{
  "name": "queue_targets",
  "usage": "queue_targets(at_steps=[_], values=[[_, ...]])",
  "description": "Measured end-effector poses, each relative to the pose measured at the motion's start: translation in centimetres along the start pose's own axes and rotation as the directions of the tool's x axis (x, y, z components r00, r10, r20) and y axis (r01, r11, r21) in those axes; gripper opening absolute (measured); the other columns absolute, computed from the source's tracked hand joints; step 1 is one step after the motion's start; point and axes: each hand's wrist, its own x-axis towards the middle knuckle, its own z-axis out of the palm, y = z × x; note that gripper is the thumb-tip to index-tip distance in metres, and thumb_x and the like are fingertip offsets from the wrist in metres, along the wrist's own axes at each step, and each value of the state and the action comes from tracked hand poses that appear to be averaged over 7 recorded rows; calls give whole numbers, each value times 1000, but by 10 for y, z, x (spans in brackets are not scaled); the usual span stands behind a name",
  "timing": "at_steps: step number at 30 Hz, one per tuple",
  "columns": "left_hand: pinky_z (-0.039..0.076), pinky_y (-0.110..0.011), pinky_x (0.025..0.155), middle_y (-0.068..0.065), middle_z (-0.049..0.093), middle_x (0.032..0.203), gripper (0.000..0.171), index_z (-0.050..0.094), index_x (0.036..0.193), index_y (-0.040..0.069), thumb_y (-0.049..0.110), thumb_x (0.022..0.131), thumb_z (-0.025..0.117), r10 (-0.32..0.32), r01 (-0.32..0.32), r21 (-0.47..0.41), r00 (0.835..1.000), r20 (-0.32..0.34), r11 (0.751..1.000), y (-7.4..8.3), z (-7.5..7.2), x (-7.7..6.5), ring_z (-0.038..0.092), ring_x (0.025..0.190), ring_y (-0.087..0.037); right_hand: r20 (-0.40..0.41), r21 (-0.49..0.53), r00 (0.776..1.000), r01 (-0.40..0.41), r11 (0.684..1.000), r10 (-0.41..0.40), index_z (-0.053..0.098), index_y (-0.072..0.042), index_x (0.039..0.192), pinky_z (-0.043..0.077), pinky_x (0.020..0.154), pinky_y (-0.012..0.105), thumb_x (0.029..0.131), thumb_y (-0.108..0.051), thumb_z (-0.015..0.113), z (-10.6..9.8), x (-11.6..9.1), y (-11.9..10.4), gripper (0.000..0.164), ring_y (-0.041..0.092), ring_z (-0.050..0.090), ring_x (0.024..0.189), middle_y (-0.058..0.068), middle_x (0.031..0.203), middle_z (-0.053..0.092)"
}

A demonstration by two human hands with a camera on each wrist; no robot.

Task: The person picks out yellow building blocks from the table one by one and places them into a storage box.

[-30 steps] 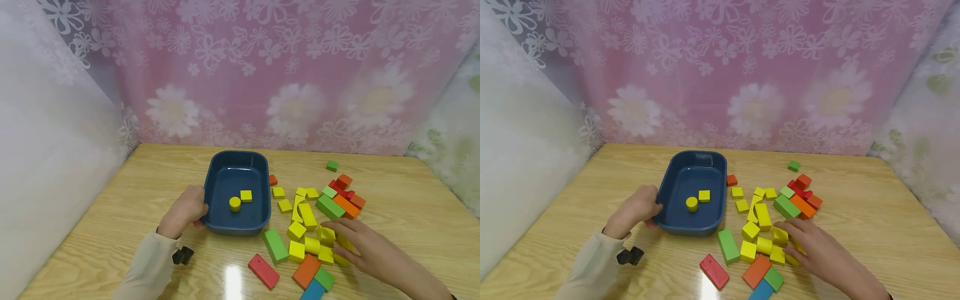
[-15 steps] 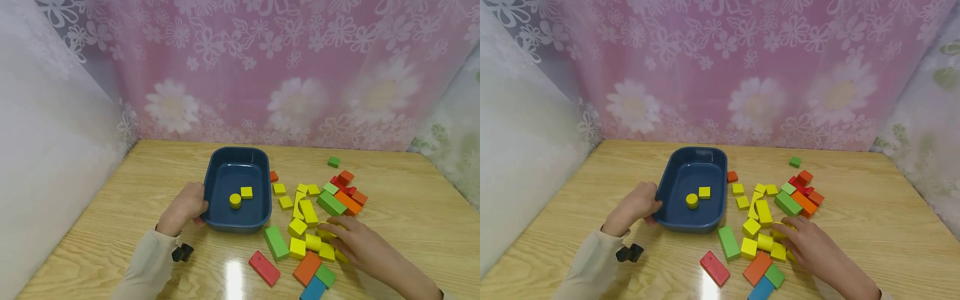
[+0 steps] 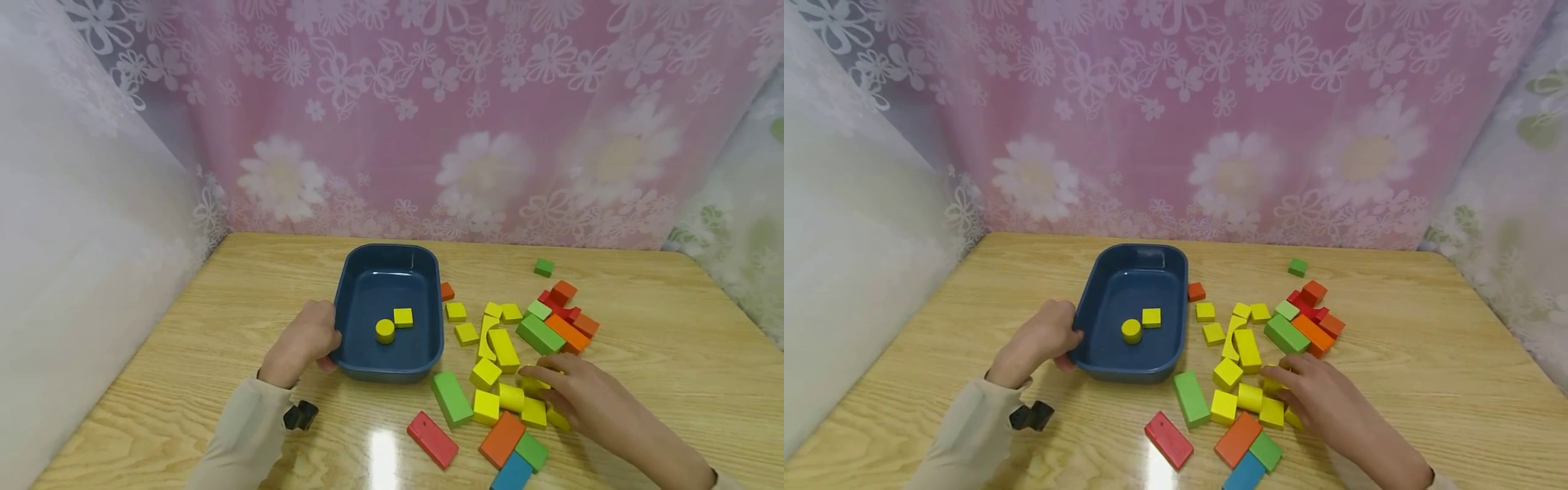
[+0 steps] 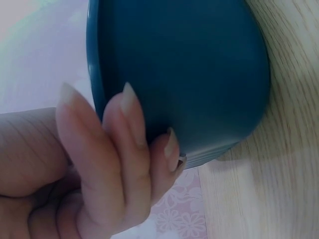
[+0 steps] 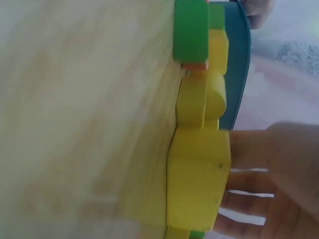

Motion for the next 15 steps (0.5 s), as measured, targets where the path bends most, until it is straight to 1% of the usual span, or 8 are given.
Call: queue_targets(at_steps=[3,7,11,15], values=[[56,-26,48,-16,60,62,14,59,93,-12,-4,84,52,-1,1,4,1000,-1,1000,-1,1,0,59,37,-12,9,31,1000,12,999,-13,68,-16,105,56,59,30,63,-2,78,-6,6,2,45,13,57,75,0,91,63],[56,-26,49,-15,61,60,13,60,92,-11,-4,84,52,-1,1,9,1000,2,1000,-1,1,-1,58,36,-12,-9,55,998,59,997,-59,66,-13,106,55,56,27,65,3,75,-23,22,5,45,11,57,74,1,93,63],[56,-25,48,-14,61,57,12,60,91,-11,-4,84,53,9,-9,10,1000,2,1000,-2,1,-1,58,36,-12,-36,67,996,89,994,-87,66,-11,106,57,61,30,69,2,73,-40,45,5,40,12,58,79,2,95,64],[56,-25,47,-14,61,54,11,60,88,-10,-5,83,53,21,-21,11,1000,-3,1000,-2,1,0,58,35,-12,-48,94,991,126,988,-121,65,-11,107,57,64,32,74,1,70,-47,70,0,35,13,58,83,3,97,64]])
